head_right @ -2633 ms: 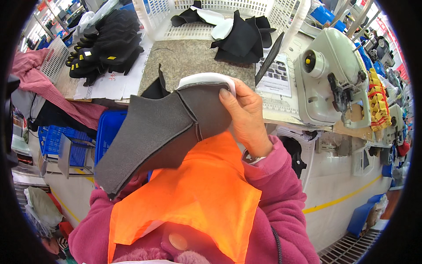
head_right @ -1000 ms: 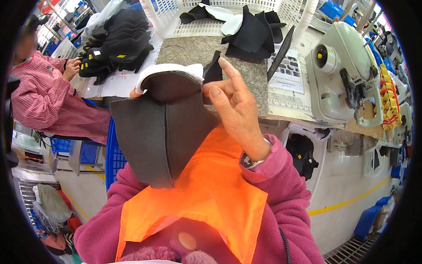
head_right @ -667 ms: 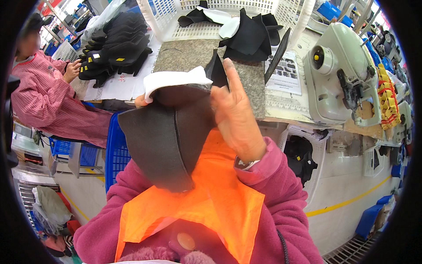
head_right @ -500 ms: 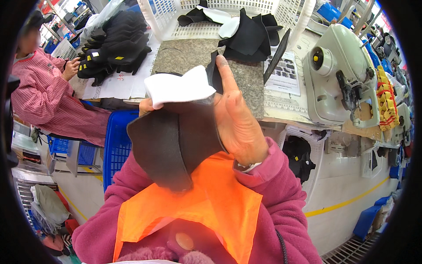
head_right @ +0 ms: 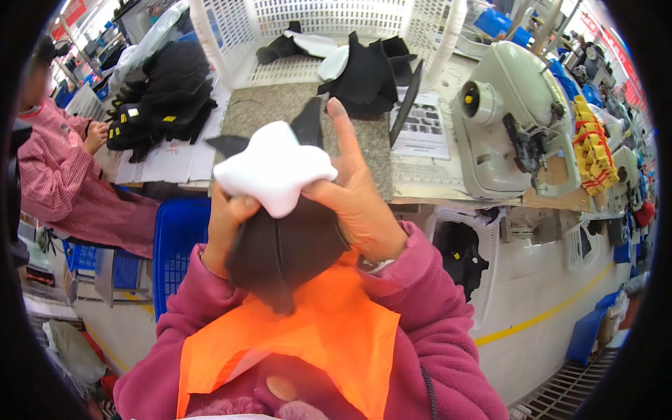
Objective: The person assembles black gloves by inserting white insoles into the glove shells, aligning edges, and smoothing the seams. They handle multiple glove components one at a time, turning them over and checking fit before placing finished gloves into a nearby basket.
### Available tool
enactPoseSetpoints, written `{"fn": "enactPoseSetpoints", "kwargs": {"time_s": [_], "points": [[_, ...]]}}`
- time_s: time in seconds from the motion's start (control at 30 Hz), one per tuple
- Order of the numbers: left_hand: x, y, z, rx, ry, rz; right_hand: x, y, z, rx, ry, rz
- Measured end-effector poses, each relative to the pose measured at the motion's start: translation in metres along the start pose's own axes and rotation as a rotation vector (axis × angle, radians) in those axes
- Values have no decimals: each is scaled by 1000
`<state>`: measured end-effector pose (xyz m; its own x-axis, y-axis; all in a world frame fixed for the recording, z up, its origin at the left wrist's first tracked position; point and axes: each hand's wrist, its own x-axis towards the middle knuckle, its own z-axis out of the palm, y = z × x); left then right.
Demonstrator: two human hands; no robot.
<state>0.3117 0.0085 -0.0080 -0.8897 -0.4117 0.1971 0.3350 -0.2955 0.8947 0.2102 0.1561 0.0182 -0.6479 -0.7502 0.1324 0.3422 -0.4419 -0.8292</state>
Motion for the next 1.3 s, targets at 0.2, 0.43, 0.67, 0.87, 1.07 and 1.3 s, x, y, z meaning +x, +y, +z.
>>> {"fn": "enactPoseSetpoints", "kwargs": {"time_s": [0.2, 0.43, 0.67, 0.87, 1.07, 1.3], "points": [[2, 0, 6, 528, -207, 256, 9, 0, -19, -384, -95, -359], [43, -24, 19, 158, 0, 126, 18, -10, -26, -1227, -220, -1161], [68, -38, 48, 231, 58, 343, -3, -55, -65, -1248, -342, -830], [68, -55, 61, 185, -23, 380, -6, -60, -86, -902, -36, -687], [107, -37, 65, 906, -380, 576, 20, -79, -102, -693, 204, -716], [250, 43, 128, 1167, -294, 1901, 67, -191, -98, -968, 372, -1033]]}}
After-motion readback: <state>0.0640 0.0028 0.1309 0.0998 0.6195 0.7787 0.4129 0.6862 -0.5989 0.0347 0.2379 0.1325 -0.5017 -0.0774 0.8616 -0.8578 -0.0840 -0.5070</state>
